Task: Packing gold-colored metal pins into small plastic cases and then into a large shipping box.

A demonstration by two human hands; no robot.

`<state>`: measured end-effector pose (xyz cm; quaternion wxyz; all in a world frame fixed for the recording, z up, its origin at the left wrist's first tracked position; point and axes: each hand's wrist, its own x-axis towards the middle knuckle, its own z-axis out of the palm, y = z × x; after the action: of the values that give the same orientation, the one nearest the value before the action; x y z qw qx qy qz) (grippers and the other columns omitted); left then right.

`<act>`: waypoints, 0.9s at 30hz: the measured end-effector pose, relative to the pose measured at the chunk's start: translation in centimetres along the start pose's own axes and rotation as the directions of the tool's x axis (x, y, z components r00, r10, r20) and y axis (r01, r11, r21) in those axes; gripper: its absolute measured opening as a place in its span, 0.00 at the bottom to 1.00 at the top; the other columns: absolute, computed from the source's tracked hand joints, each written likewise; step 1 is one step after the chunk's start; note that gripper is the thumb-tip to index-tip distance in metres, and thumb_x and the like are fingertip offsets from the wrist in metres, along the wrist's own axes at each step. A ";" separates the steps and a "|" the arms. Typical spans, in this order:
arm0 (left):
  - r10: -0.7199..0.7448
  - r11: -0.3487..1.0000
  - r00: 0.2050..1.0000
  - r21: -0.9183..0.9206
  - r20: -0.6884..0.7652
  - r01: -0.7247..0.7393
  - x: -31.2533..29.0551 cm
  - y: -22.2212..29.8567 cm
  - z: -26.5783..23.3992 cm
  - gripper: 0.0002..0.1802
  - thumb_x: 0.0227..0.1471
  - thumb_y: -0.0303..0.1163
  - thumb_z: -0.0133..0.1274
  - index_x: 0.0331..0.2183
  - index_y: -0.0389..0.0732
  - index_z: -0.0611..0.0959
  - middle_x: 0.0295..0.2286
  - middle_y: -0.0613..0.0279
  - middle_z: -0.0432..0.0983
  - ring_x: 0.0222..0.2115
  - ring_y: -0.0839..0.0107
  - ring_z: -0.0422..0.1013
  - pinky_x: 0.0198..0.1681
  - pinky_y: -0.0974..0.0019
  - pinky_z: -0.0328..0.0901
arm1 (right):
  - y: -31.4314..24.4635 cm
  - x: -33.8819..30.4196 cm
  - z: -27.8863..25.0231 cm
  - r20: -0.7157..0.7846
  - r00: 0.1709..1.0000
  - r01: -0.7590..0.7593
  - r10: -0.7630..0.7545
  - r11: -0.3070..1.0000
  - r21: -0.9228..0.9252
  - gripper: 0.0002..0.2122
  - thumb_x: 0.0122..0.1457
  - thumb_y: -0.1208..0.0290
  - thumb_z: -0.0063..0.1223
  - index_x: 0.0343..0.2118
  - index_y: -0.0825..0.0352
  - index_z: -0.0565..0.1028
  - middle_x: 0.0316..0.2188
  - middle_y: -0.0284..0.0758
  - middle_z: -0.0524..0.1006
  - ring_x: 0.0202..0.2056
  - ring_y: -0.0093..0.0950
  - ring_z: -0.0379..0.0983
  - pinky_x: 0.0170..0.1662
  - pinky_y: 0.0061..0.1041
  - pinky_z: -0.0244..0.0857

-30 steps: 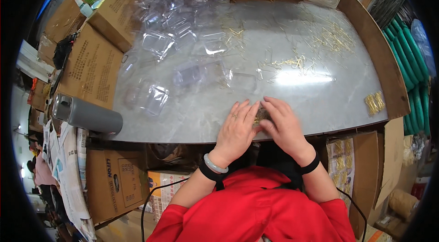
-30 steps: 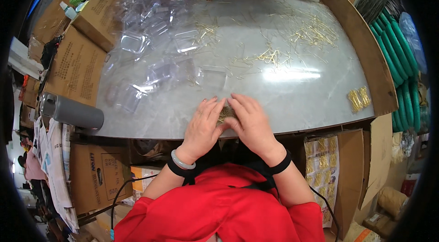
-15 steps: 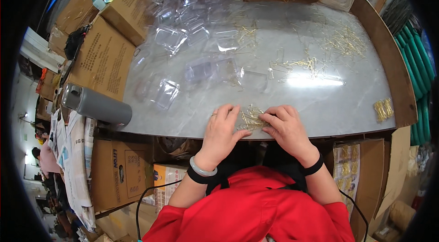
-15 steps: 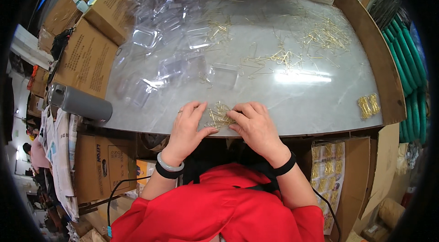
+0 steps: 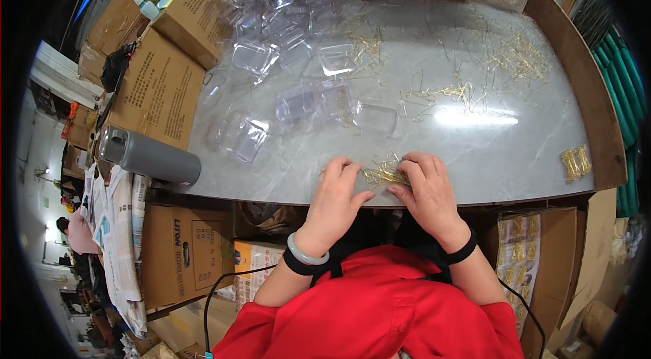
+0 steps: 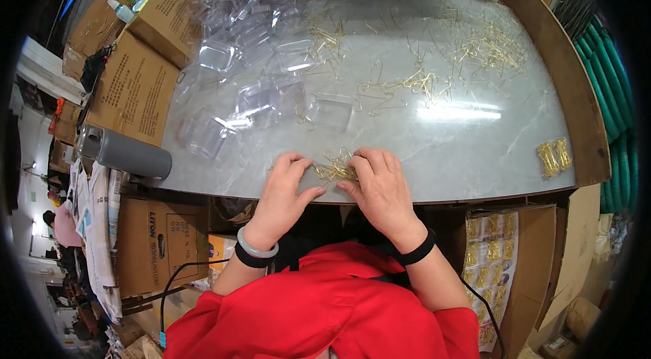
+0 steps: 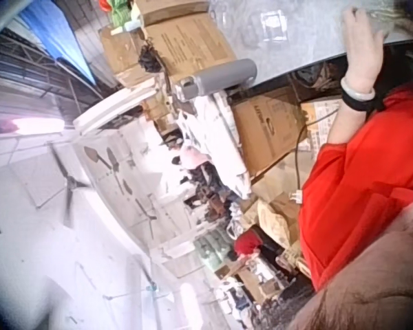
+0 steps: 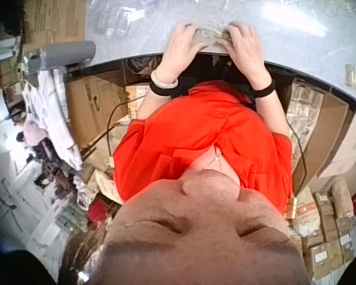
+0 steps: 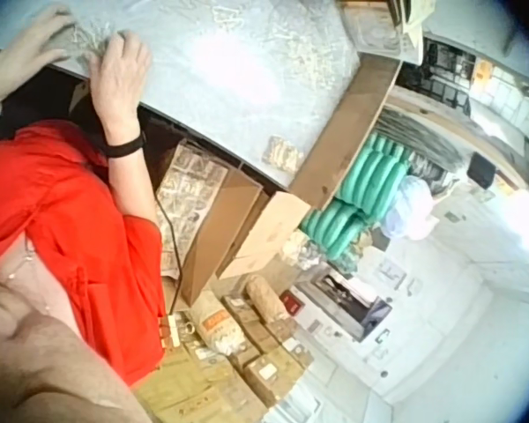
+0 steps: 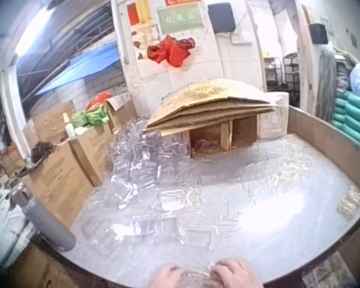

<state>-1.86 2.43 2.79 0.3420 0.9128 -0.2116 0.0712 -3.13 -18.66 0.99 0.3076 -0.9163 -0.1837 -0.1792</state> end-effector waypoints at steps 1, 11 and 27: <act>-0.006 1.000 1.000 0.028 -0.011 0.007 -0.1 0.0 0.0 0.24 0.45 0.27 0.66 0.45 0.31 0.78 0.44 0.46 0.71 0.45 0.46 0.70 0.48 0.55 0.66 | -0.1 0.1 -0.1 -0.003 1.000 0.012 -0.012 1.000 -0.007 0.21 0.50 0.69 0.66 0.47 0.66 0.74 0.45 0.36 0.74 0.49 0.39 0.69 0.53 0.37 0.63; -0.044 0.991 0.998 -0.124 0.045 0.049 0.5 1.3 2.4 0.22 0.47 0.24 0.64 0.46 0.34 0.79 0.38 0.49 0.74 0.37 0.53 0.74 0.42 0.56 0.69 | 0.4 0.2 0.4 -0.004 0.994 0.106 -0.106 0.994 0.034 0.17 0.51 0.76 0.61 0.46 0.65 0.75 0.46 0.32 0.77 0.49 0.36 0.71 0.53 0.37 0.65; 0.223 0.975 0.961 -0.046 0.165 -0.218 0.9 -0.6 3.0 0.33 0.53 0.25 0.58 0.59 0.32 0.68 0.59 0.43 0.63 0.63 0.42 0.56 0.67 0.46 0.52 | 1.7 0.0 -1.2 0.164 0.976 0.111 -0.145 0.973 0.203 0.22 0.51 0.78 0.62 0.51 0.67 0.73 0.52 0.38 0.74 0.53 0.42 0.69 0.56 0.40 0.64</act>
<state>-0.84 0.58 0.44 0.3251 0.8816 -0.3411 0.0284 -2.64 -20.68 0.99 0.3651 -0.8806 -0.2858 -0.0976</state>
